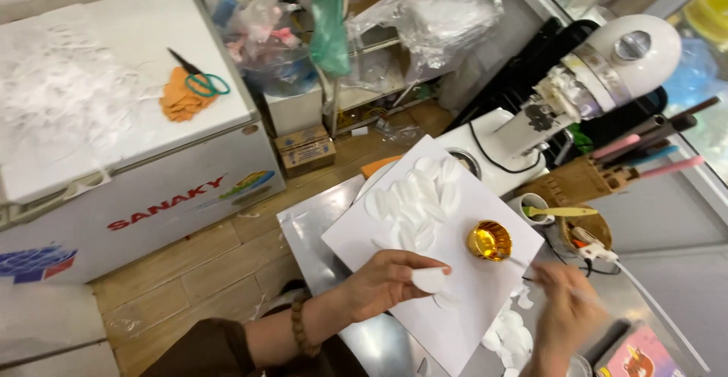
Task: Folding and organizing paper cupcake or muffin liners onto a square board.
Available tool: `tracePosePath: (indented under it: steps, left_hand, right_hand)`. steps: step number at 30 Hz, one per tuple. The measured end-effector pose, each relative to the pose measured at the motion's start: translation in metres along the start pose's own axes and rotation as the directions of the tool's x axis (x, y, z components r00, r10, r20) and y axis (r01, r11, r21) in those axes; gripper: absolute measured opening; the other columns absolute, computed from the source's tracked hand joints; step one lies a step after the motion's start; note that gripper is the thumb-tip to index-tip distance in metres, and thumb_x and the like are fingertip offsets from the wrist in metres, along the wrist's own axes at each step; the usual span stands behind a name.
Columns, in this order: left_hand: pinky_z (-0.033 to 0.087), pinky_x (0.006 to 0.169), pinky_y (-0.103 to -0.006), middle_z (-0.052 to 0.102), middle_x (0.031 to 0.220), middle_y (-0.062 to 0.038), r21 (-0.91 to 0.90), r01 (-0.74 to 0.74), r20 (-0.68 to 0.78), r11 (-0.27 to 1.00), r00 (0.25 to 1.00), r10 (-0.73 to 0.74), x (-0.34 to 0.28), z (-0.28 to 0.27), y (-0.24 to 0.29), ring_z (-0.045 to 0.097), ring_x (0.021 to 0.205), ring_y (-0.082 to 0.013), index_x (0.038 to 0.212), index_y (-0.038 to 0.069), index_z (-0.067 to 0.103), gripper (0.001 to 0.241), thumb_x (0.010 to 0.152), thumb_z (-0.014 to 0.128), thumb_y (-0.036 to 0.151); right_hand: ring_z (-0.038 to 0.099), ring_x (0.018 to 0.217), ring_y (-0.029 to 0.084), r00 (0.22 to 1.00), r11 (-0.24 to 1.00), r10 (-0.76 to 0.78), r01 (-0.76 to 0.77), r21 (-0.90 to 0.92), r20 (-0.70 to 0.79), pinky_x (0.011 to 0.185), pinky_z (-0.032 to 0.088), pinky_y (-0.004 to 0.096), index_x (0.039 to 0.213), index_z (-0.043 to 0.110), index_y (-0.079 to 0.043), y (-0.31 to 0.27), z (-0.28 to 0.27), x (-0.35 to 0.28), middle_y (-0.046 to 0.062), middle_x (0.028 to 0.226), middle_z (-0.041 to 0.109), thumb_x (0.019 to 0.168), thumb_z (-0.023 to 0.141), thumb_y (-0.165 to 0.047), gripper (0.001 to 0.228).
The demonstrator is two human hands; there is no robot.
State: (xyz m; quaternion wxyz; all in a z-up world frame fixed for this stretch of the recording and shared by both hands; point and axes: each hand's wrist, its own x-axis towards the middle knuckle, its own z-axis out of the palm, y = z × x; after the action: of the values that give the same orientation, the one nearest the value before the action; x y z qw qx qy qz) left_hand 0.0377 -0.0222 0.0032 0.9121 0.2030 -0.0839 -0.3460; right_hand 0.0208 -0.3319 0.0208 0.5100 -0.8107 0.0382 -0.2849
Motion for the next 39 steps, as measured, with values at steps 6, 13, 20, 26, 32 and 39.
tracePosePath:
  steps: [6, 13, 20, 26, 32, 39]
  left_hand:
    - [0.050, 0.114, -0.0413, 0.060, 0.144, -0.024, -0.035, 0.117, 0.136, 0.993, 0.984, -0.111, 0.015, 0.001, -0.013, 0.062, 0.132, -0.0275, 0.136, -0.009, 0.059, 0.046, 0.100, 0.067, 0.017]
    - [0.051, 0.117, -0.0396, 0.059, 0.145, -0.025, -0.049, 0.277, 0.254, 0.960, 0.933, -0.256, 0.007, 0.013, 0.017, 0.060, 0.137, -0.0290, 0.138, -0.011, 0.057, 0.045, 0.101, 0.066, 0.012]
    - [0.052, 0.115, -0.0392, 0.060, 0.145, -0.026, 0.002, 0.336, 0.301, 0.942, 0.898, -0.321, -0.003, 0.009, 0.040, 0.063, 0.132, -0.0273, 0.137, -0.012, 0.060, 0.048, 0.098, 0.072, 0.013]
    - [0.054, 0.109, -0.0375, 0.061, 0.143, -0.024, 0.022, 0.324, 0.298, 0.946, 0.901, -0.315, -0.006, -0.006, 0.052, 0.065, 0.129, -0.0253, 0.134, -0.011, 0.062, 0.047, 0.096, 0.075, 0.013]
    - [0.052, 0.114, -0.0347, 0.063, 0.142, -0.020, 0.201, 0.209, 0.257, 0.957, 0.931, -0.257, -0.015, -0.018, 0.077, 0.064, 0.130, -0.0219, 0.135, -0.006, 0.064, 0.048, 0.094, 0.078, 0.014]
    - [0.046, 0.116, -0.0434, 0.073, 0.127, -0.005, 0.896, -0.417, 0.412, 0.151, 0.909, 0.069, -0.028, 0.005, 0.145, 0.062, 0.131, -0.0234, 0.145, 0.008, 0.051, 0.077, 0.077, 0.085, 0.026]
  right_hand:
    - [0.074, 0.067, 0.008, 0.400, 0.656, -0.752, 0.527, 0.540, 0.524, 0.064, 0.058, 0.025, 0.100, 0.068, 0.001, 0.199, -0.101, -0.013, 0.000, 0.075, 0.078, 0.091, 0.077, -0.020, 0.024]
    - [0.062, 0.063, 0.015, 0.709, 0.745, -0.665, 0.655, 0.129, 0.237, 0.061, 0.050, 0.031, 0.100, 0.065, -0.006, -0.023, 0.012, -0.068, 0.005, 0.069, 0.063, 0.080, 0.079, -0.009, 0.024]
    - [0.051, 0.047, 0.011, 0.852, 0.851, -0.478, 0.509, 0.125, -0.213, 0.048, 0.040, 0.024, 0.084, 0.059, -0.004, -0.049, 0.075, -0.098, 0.006, 0.067, 0.058, 0.107, 0.057, -0.023, 0.030]
    - [0.045, 0.043, 0.010, 0.834, 0.864, -0.448, 0.497, 0.085, -0.323, 0.046, 0.035, 0.024, 0.081, 0.056, -0.006, -0.032, 0.066, -0.099, 0.004, 0.060, 0.053, 0.112, 0.047, -0.041, 0.048]
    - [0.059, 0.052, 0.013, 0.903, 0.884, -0.428, 0.429, -0.185, 0.049, 0.053, 0.042, 0.026, 0.085, 0.066, -0.003, -0.106, 0.074, -0.091, 0.005, 0.062, 0.061, 0.108, 0.050, -0.042, 0.049]
    - [0.057, 0.070, 0.014, 0.968, 0.968, 0.011, -0.073, -0.240, -0.250, 0.064, 0.043, 0.024, 0.099, 0.071, 0.004, -0.046, 0.061, -0.045, 0.009, 0.081, 0.068, 0.113, 0.066, -0.022, 0.030]
